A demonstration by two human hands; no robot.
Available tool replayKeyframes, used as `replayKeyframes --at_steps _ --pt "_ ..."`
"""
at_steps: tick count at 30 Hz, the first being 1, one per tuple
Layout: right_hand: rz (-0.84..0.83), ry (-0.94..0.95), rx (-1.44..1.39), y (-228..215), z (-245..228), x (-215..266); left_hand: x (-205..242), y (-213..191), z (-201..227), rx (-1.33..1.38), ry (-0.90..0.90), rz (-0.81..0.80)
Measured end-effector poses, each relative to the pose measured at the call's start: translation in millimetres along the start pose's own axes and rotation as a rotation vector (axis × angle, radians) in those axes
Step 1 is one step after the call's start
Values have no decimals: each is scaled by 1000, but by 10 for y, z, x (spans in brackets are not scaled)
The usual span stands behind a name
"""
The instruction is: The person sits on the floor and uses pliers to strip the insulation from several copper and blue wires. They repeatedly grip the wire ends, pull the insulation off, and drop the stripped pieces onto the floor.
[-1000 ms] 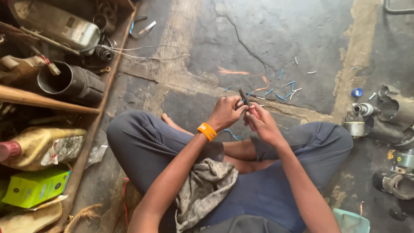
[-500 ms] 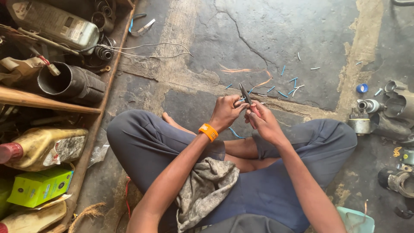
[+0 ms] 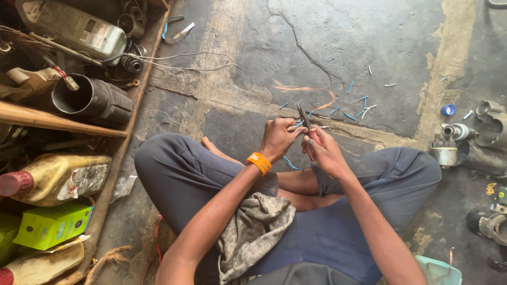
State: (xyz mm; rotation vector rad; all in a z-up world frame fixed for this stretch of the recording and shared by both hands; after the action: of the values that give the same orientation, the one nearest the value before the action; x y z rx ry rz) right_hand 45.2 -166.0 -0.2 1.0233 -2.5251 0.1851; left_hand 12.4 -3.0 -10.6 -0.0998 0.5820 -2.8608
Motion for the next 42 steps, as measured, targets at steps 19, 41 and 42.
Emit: replayKeyframes --at_steps 19,41,42 --pt "145 75 -100 -90 200 -152 -52 -56 8 -67 -82 115" --pt "250 -1 -100 -432 152 -175 -125 -342 11 -37 -145 230" --pt "265 7 -99 -451 154 -166 -124 -359 3 -42 -163 229"
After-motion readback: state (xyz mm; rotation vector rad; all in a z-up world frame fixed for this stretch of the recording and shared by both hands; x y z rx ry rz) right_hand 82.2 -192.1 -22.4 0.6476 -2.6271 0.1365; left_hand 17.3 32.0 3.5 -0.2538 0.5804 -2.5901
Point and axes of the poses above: each hand's wrist, its own x-axis away from the middle knuckle, its own y-axis out of the palm, z = x × y, the point moved 2 cm from there along -x, towards the middle knuckle, and after that the axes turned 6 degrees about -z, right-handed, at the moved point
